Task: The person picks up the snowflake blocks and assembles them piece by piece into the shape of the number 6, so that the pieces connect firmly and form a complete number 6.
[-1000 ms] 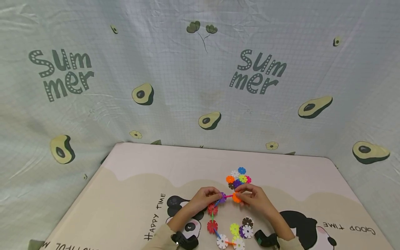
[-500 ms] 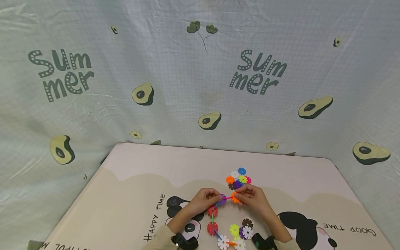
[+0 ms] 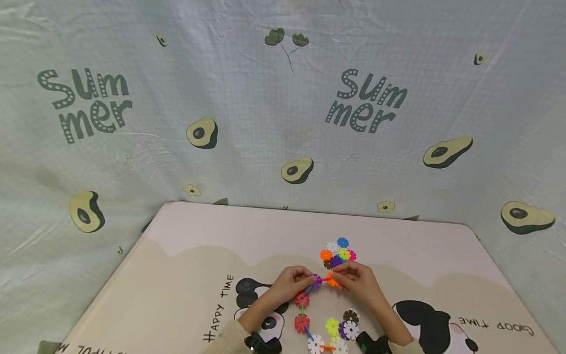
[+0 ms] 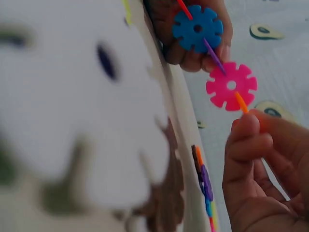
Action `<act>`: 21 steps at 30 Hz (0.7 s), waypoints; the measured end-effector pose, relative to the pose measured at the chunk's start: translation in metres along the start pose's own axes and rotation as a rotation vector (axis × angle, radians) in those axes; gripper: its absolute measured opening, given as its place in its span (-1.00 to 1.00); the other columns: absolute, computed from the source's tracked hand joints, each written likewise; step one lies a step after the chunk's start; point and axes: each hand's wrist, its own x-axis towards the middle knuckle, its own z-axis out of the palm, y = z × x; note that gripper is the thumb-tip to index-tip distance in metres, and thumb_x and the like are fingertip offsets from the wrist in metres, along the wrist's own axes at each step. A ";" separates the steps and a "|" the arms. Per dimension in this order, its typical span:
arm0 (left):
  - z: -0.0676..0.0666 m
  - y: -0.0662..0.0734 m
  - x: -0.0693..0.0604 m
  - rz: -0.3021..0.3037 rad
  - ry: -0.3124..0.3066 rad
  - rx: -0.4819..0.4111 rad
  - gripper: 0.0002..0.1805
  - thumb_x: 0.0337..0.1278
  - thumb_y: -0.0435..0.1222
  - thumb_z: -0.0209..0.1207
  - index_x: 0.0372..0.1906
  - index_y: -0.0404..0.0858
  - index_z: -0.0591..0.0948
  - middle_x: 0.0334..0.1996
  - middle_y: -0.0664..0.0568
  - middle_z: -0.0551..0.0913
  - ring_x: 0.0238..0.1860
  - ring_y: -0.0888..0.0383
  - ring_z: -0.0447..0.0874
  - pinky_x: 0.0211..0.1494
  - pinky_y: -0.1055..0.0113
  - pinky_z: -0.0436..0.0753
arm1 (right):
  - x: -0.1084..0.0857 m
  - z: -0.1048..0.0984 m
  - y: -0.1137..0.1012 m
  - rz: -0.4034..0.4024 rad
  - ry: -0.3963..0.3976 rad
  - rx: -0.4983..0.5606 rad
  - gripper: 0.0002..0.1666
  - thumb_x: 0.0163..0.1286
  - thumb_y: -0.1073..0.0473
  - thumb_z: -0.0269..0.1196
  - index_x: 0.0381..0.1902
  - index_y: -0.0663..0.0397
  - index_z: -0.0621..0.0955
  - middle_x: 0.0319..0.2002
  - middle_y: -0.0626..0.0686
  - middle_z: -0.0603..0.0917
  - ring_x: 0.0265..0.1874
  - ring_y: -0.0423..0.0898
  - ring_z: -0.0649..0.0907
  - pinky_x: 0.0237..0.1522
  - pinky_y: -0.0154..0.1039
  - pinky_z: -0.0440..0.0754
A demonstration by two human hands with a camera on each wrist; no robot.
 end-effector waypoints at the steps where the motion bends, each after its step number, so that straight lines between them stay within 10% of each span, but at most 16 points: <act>1: 0.000 0.000 0.000 -0.003 0.007 -0.001 -0.78 0.32 -0.31 0.16 -0.20 -0.44 0.64 -0.57 0.15 0.45 -0.56 0.30 0.33 -0.47 0.51 0.33 | 0.000 -0.002 0.000 0.019 -0.010 0.007 -0.67 0.31 0.23 0.33 -0.09 0.42 0.61 -0.37 0.11 0.72 -0.55 -0.18 0.62 -0.44 -0.34 0.60; 7: 0.000 0.001 0.001 -0.019 0.060 -0.052 -0.77 0.35 -0.26 0.12 -0.15 -0.40 0.58 -0.41 0.12 0.51 -0.39 0.24 0.39 -0.32 0.48 0.40 | 0.000 -0.017 -0.002 0.069 -0.160 0.011 -0.50 0.39 0.18 0.25 0.16 0.43 0.47 -0.31 0.16 0.64 -0.50 -0.14 0.62 -0.41 -0.33 0.60; 21: -0.002 0.001 0.001 -0.087 0.089 -0.127 -0.74 0.32 -0.22 0.12 -0.09 -0.35 0.49 -0.46 0.11 0.55 -0.47 0.22 0.42 -0.36 0.47 0.46 | -0.002 -0.026 -0.002 -0.096 -0.544 -0.076 -0.74 0.40 0.28 0.21 -0.07 0.42 0.59 -0.30 0.32 0.66 -0.48 -0.25 0.57 -0.41 -0.40 0.57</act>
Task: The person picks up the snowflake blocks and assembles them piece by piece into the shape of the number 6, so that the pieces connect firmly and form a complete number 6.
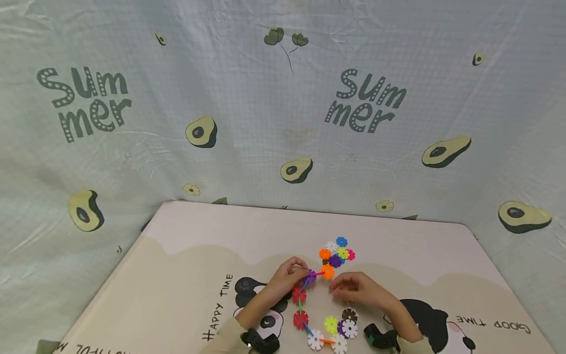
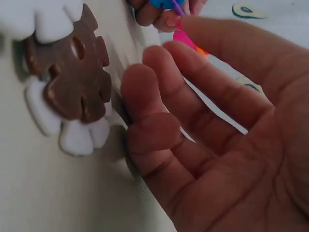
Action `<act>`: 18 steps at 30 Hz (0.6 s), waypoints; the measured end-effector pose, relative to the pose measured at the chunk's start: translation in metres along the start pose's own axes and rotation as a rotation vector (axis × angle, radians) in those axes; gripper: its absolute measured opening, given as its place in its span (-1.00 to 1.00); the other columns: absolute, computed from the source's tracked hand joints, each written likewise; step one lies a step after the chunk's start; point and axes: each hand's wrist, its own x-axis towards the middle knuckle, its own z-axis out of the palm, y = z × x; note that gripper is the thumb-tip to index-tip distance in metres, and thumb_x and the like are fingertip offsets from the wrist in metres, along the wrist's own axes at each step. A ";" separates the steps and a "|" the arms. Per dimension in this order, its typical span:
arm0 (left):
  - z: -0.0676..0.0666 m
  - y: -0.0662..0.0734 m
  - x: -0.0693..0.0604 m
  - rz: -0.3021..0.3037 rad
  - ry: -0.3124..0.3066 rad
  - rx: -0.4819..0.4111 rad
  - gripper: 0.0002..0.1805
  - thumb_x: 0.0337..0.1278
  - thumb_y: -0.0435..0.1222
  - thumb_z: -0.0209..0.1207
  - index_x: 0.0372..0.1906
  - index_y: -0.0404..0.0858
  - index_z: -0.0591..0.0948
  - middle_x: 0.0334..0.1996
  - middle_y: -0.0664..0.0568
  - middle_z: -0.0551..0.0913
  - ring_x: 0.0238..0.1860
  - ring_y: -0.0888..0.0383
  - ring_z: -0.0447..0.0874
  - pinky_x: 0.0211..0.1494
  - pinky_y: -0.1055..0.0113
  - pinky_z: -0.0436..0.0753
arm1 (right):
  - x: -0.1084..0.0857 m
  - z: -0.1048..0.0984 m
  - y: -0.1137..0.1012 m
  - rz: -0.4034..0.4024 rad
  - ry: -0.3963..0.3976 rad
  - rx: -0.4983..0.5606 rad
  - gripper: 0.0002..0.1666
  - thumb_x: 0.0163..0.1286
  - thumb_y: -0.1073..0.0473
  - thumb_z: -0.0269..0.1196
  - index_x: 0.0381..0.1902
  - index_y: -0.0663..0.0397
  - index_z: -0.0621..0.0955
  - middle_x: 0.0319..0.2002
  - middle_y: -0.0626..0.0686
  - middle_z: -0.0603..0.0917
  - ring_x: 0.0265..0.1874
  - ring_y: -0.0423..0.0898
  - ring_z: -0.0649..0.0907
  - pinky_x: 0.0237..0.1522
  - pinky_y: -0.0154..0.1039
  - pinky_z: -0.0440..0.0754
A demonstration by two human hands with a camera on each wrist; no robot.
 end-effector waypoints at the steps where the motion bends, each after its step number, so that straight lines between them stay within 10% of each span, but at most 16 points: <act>1: 0.000 0.001 0.000 -0.003 -0.001 -0.005 -0.72 0.33 -0.21 0.11 -0.07 -0.36 0.50 -0.46 0.11 0.55 -0.47 0.22 0.41 -0.37 0.47 0.45 | 0.000 0.001 0.000 -0.019 -0.036 -0.005 -0.74 0.39 0.29 0.23 -0.07 0.41 0.59 -0.27 0.33 0.65 -0.46 -0.27 0.57 -0.39 -0.41 0.57; 7: -0.001 0.003 0.000 -0.010 -0.026 -0.007 -0.61 0.42 -0.13 0.03 -0.04 -0.41 0.60 -0.36 0.07 0.57 -0.41 0.23 0.38 -0.35 0.50 0.40 | 0.003 0.010 -0.002 -0.065 -0.202 -0.032 -0.70 0.25 0.29 0.36 -0.09 0.32 0.61 -0.30 0.33 0.62 -0.52 -0.34 0.48 -0.48 -0.49 0.46; 18: -0.002 0.007 0.000 0.002 -0.094 0.047 -0.62 0.36 -0.14 0.13 -0.14 -0.43 0.70 -0.35 0.01 0.66 -0.35 0.24 0.45 -0.25 0.46 0.48 | 0.008 0.018 -0.003 -0.151 -0.249 -0.235 -0.74 0.12 0.36 0.39 -0.18 0.15 0.70 -0.27 -0.01 0.61 -0.45 -0.42 0.39 -0.42 -0.51 0.42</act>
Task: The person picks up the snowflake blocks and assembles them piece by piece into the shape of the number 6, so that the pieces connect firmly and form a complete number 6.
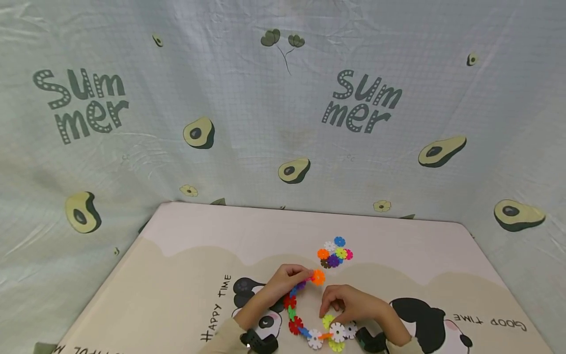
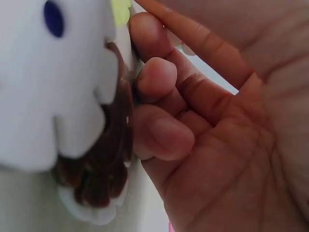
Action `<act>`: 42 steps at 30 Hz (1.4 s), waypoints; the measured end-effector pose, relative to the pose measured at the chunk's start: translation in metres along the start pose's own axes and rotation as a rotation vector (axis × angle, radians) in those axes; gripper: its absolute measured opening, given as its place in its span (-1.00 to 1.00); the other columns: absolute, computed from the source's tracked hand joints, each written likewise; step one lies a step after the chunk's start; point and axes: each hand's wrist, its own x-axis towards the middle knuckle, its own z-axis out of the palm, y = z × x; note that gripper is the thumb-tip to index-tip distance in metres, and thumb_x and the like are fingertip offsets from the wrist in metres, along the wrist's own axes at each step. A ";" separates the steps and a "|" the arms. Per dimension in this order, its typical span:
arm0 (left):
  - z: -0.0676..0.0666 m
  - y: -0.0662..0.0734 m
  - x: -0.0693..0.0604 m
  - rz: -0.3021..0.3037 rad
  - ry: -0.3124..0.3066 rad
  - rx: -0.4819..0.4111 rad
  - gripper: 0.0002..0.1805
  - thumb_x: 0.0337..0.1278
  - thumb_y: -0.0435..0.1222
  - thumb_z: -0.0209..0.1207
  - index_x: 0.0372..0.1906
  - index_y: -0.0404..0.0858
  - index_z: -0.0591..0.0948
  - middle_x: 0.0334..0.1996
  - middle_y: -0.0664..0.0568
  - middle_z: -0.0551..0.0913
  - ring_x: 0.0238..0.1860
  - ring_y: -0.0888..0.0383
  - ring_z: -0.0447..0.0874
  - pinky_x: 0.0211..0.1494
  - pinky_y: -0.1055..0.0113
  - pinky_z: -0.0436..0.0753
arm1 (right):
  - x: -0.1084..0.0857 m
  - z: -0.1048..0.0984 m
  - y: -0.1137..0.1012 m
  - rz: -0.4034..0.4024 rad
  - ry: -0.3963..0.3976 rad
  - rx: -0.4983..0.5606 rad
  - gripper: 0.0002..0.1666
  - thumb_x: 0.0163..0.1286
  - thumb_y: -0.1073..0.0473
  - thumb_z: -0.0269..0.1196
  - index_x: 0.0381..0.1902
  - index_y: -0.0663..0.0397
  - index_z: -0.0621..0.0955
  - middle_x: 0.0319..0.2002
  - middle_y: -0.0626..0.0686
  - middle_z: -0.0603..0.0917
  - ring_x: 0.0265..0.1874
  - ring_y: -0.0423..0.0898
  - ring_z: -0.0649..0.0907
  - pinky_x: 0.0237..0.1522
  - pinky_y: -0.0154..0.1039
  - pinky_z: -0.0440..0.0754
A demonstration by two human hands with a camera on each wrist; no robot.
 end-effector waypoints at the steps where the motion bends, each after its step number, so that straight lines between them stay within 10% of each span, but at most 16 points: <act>1: 0.000 0.000 0.000 0.007 -0.009 0.004 -0.63 0.35 -0.16 0.14 -0.14 -0.43 0.70 -0.31 -0.02 0.69 -0.34 0.25 0.47 -0.23 0.46 0.49 | 0.000 0.000 0.000 0.004 0.001 0.003 -0.77 0.13 0.35 0.39 -0.20 0.15 0.70 -0.27 -0.03 0.61 -0.45 -0.42 0.39 -0.43 -0.52 0.41; 15: -0.003 -0.003 -0.001 0.029 -0.052 0.012 -0.69 0.36 -0.24 0.13 -0.15 -0.46 0.65 -0.29 0.03 0.68 -0.30 0.26 0.50 -0.13 0.46 0.50 | -0.001 0.000 -0.007 0.062 -0.046 0.042 -0.65 -0.09 0.58 0.25 -0.32 0.20 0.68 -0.23 -0.10 0.49 -0.43 -0.40 0.34 -0.42 -0.53 0.32; 42: -0.003 -0.005 0.000 0.004 -0.018 0.026 -0.67 0.36 -0.22 0.12 -0.05 -0.44 0.63 -0.19 -0.04 0.69 -0.29 0.24 0.50 -0.13 0.44 0.53 | -0.016 -0.013 0.000 0.084 0.028 0.016 -0.73 0.17 0.18 0.44 -0.18 0.12 0.66 -0.38 -0.04 0.53 -0.46 -0.35 0.41 -0.43 -0.49 0.41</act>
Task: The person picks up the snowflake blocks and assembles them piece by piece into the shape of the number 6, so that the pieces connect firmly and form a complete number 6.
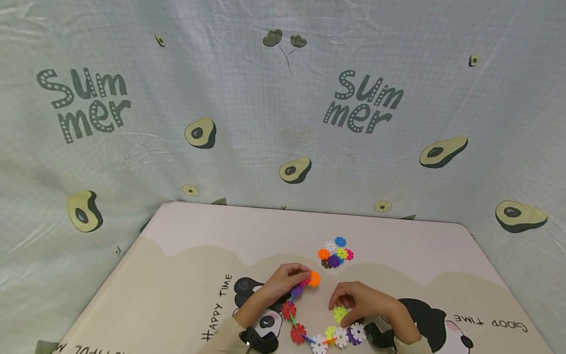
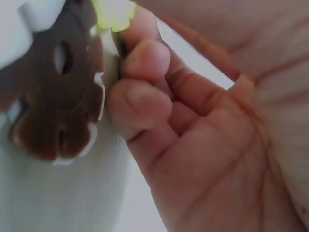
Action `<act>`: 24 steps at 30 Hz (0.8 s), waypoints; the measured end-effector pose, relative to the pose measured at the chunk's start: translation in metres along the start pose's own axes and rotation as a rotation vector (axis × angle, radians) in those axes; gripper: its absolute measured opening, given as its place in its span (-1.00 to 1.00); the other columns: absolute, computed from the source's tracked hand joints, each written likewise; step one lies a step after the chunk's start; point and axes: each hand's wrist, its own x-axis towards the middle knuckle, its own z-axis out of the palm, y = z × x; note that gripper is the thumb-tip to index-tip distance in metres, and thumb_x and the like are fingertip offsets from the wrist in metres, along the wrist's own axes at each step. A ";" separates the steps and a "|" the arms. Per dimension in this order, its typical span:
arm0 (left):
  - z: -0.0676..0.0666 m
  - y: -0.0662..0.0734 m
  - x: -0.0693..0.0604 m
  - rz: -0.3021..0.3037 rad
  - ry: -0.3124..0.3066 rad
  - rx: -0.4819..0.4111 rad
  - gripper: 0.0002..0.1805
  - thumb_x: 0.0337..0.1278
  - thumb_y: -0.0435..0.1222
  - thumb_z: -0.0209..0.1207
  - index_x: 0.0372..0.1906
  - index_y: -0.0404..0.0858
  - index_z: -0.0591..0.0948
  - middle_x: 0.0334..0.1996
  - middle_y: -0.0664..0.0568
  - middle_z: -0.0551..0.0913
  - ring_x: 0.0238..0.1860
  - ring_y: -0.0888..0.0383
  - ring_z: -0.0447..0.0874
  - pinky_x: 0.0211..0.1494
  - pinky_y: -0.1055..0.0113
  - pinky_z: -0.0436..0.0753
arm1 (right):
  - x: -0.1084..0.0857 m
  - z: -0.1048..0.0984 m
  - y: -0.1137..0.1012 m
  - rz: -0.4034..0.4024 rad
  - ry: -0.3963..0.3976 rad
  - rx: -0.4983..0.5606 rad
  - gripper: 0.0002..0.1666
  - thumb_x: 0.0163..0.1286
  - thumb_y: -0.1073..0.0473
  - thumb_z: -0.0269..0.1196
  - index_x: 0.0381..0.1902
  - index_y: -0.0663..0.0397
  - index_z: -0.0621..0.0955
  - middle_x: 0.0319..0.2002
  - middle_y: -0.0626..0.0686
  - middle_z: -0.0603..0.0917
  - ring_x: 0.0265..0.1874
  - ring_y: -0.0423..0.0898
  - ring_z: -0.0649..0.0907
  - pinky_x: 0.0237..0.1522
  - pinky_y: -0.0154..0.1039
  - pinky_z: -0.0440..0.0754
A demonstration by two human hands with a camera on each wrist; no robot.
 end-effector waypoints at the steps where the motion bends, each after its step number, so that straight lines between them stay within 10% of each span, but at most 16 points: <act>1: 0.000 0.000 0.000 0.000 -0.004 0.000 -0.67 0.36 -0.22 0.12 -0.05 -0.44 0.64 -0.18 -0.06 0.69 -0.28 0.25 0.51 -0.12 0.44 0.53 | 0.000 0.000 0.000 0.015 0.010 0.003 -0.73 0.16 0.18 0.45 -0.20 0.12 0.66 -0.40 -0.07 0.52 -0.46 -0.35 0.40 -0.43 -0.48 0.41; 11: 0.003 0.002 0.000 0.004 0.036 0.020 -0.69 0.32 -0.22 0.16 -0.15 -0.45 0.67 -0.30 0.00 0.71 -0.34 0.26 0.49 -0.19 0.42 0.52 | 0.001 0.000 -0.007 0.080 0.201 0.045 -0.87 0.23 0.21 0.40 -0.31 0.11 0.65 -0.51 -0.08 0.55 -0.55 -0.33 0.43 -0.49 -0.44 0.43; 24: 0.005 -0.005 0.004 0.019 0.061 0.041 -0.71 0.32 -0.25 0.16 -0.21 -0.46 0.66 -0.40 0.08 0.67 -0.43 0.28 0.45 -0.27 0.46 0.47 | 0.015 0.011 -0.002 -0.038 0.524 -0.100 -0.90 0.23 0.32 0.37 -0.31 0.13 0.64 -0.42 0.00 0.62 -0.47 -0.29 0.52 -0.42 -0.39 0.57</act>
